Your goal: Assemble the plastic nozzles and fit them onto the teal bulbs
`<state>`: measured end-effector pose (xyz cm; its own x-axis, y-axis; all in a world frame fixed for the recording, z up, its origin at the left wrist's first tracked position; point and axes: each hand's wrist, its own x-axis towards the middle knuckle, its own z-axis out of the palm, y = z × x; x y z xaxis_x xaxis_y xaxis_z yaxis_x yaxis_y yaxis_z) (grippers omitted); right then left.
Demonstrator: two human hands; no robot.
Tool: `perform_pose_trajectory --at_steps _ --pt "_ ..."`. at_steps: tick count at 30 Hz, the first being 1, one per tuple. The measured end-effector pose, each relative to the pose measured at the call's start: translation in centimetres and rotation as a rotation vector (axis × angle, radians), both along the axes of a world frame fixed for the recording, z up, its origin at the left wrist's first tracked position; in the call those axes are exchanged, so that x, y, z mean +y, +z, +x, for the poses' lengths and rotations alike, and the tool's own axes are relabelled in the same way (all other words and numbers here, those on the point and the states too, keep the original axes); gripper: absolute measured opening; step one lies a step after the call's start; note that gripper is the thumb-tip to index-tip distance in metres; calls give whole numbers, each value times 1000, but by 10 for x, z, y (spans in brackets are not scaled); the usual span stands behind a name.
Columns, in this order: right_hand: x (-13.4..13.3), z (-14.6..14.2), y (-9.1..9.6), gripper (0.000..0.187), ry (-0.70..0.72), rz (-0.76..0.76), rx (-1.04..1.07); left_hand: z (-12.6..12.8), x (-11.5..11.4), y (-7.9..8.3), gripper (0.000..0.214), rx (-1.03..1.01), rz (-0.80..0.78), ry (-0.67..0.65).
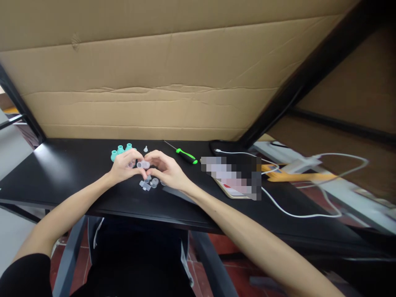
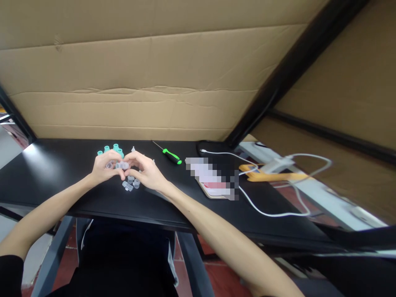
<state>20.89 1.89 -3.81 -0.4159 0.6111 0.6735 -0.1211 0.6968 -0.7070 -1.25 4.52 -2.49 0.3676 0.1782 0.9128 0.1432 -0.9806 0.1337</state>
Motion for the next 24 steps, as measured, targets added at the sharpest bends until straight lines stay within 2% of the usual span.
perform_pose_trajectory --at_steps 3,7,13,18,24 --pt "-4 0 1 30 -50 6 17 1 -2 0 52 7 -47 -21" --pt "-10 -1 2 22 -153 36 8 0 -6 0 52 11 -117 -21" --pt "-11 0 6 20 -177 73 7 -3 -6 0 51 56 -170 41" --pt "-4 2 6 16 -243 166 0 -2 -4 3 48 82 -162 40" --pt "0 3 7 17 -269 160 -15 -2 -3 5 44 113 -176 22"
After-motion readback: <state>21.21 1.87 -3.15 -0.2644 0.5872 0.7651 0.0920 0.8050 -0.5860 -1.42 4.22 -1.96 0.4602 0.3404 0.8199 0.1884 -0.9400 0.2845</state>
